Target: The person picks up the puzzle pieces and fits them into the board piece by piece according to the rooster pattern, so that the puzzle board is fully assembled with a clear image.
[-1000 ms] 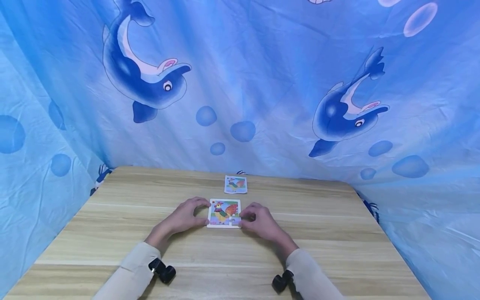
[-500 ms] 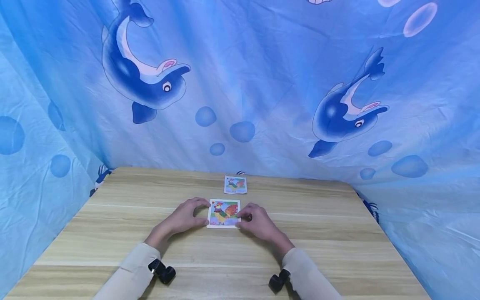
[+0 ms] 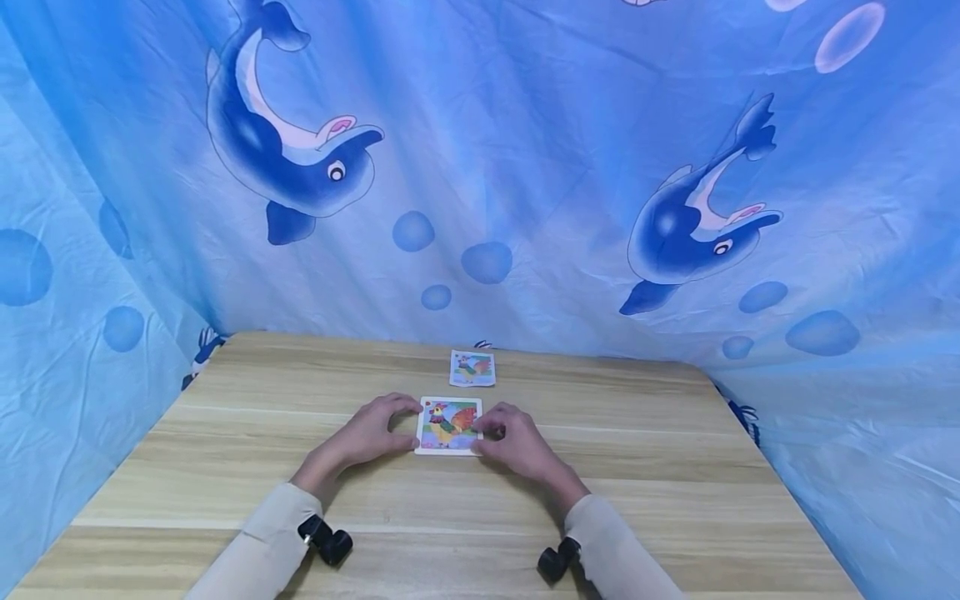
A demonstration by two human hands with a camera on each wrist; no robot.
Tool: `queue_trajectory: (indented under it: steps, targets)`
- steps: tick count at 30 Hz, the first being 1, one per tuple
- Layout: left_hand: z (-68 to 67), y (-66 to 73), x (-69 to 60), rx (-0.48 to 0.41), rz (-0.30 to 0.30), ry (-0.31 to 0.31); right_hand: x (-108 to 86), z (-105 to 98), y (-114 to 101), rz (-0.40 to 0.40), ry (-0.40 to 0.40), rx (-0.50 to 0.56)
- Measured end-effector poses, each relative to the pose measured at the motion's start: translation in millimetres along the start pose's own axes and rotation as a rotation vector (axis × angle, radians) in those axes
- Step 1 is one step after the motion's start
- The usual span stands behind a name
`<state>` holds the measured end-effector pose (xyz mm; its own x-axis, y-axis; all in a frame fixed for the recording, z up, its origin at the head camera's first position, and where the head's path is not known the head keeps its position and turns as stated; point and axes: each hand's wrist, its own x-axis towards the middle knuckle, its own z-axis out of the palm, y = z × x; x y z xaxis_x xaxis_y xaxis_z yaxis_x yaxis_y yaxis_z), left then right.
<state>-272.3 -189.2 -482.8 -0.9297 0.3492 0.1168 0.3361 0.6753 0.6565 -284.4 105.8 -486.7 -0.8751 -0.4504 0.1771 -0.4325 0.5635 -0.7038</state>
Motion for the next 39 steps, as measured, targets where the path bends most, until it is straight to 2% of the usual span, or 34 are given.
queue_trajectory:
  steps: [8,30,39]
  targets:
    - [3.5,-1.9,2.5,0.003,-0.008,-0.006,2.4,3.5,-0.5,-0.006,-0.046,-0.026]
    - [4.4,-4.4,1.2,0.000,-0.018,0.002,1.9,7.8,-2.9,-0.031,-0.022,-0.052]
    - [1.8,-1.2,1.0,0.001,-0.009,0.001,1.8,7.1,-3.8,-0.039,-0.019,-0.044]
